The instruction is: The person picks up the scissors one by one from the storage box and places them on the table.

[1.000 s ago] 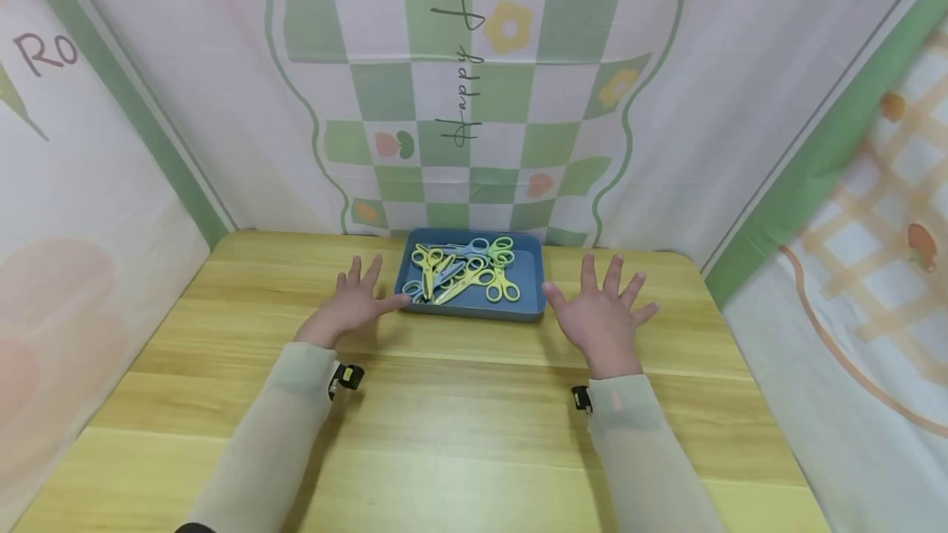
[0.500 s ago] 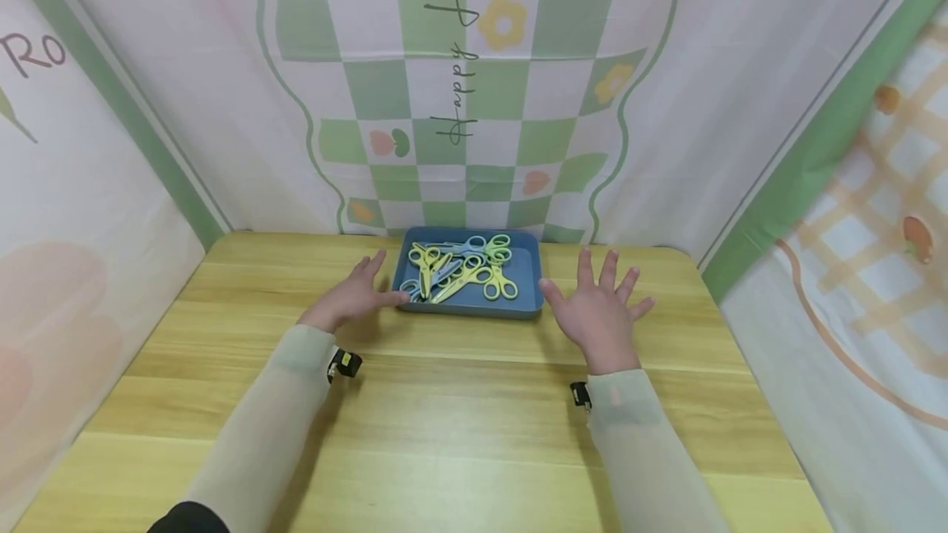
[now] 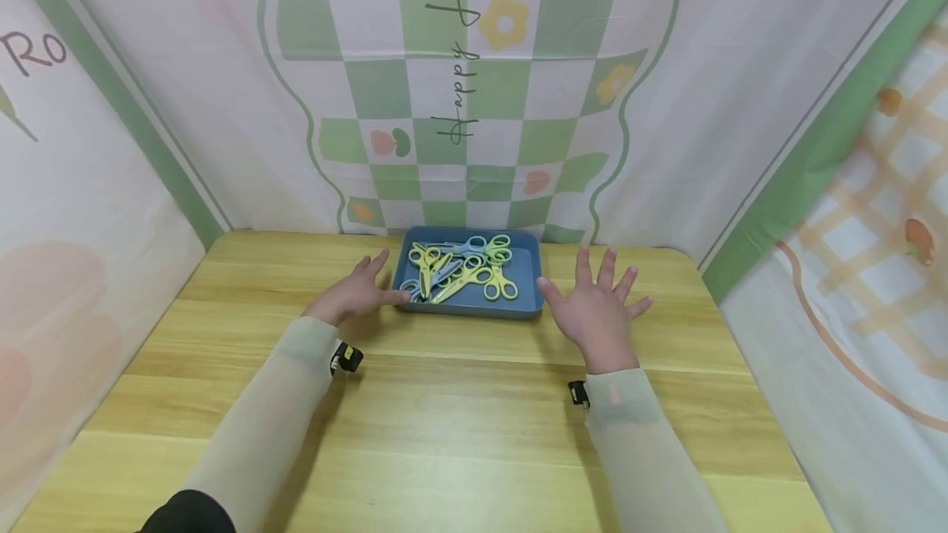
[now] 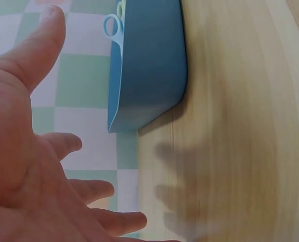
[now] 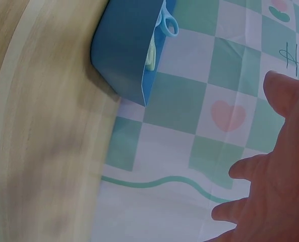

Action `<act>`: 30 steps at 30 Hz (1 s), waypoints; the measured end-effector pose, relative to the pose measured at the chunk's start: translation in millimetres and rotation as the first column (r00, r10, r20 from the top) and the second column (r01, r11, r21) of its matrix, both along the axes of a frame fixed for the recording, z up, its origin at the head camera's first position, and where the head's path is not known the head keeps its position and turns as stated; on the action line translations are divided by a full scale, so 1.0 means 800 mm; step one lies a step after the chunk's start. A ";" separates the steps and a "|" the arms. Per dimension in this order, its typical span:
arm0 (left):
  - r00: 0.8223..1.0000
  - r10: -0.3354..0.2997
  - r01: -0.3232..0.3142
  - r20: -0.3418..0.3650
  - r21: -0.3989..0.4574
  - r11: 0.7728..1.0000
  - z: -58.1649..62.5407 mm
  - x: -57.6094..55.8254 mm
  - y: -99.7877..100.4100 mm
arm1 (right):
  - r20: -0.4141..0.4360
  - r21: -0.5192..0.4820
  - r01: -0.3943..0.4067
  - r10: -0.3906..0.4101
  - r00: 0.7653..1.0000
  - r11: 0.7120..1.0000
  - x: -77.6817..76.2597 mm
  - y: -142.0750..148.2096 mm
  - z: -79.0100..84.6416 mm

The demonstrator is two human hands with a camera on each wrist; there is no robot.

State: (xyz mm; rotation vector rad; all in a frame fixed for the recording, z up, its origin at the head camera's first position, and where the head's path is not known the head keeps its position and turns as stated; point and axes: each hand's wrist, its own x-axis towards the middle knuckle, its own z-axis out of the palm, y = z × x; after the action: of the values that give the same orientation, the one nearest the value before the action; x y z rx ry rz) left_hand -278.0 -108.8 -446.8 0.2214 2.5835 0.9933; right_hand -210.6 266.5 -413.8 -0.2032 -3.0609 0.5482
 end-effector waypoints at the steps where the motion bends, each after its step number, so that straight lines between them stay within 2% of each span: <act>1: 1.000 0.000 0.000 0.001 -0.001 1.000 0.000 0.000 0.000 | -0.002 -0.001 0.001 -0.001 1.000 1.000 0.000 0.000 0.000; 7: 1.000 0.007 -0.007 0.018 0.013 1.000 -0.002 -0.002 0.002 | -0.013 0.005 -0.002 0.002 1.000 1.000 -0.004 -0.002 -0.002; 14: 1.000 -0.003 0.003 -0.001 -0.020 1.000 -0.009 -0.006 0.001 | -0.022 0.007 -0.009 0.009 1.000 1.000 -0.008 -0.004 -0.001; 22: 0.998 0.014 -0.015 0.063 0.021 1.000 -0.012 -0.012 0.004 | -0.012 0.002 -0.011 0.011 1.000 1.000 -0.011 -0.007 -0.003; 30: 0.998 0.015 -0.013 0.060 -0.031 0.999 -0.017 -0.020 0.008 | -0.009 0.003 -0.017 0.017 1.000 1.000 -0.014 -0.010 0.000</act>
State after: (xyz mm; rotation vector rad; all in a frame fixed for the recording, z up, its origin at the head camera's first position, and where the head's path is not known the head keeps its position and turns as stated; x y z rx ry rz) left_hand -294.3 -102.3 -460.2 0.1628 2.5477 0.9495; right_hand -221.9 258.7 -413.8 -0.1750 -3.0574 0.5434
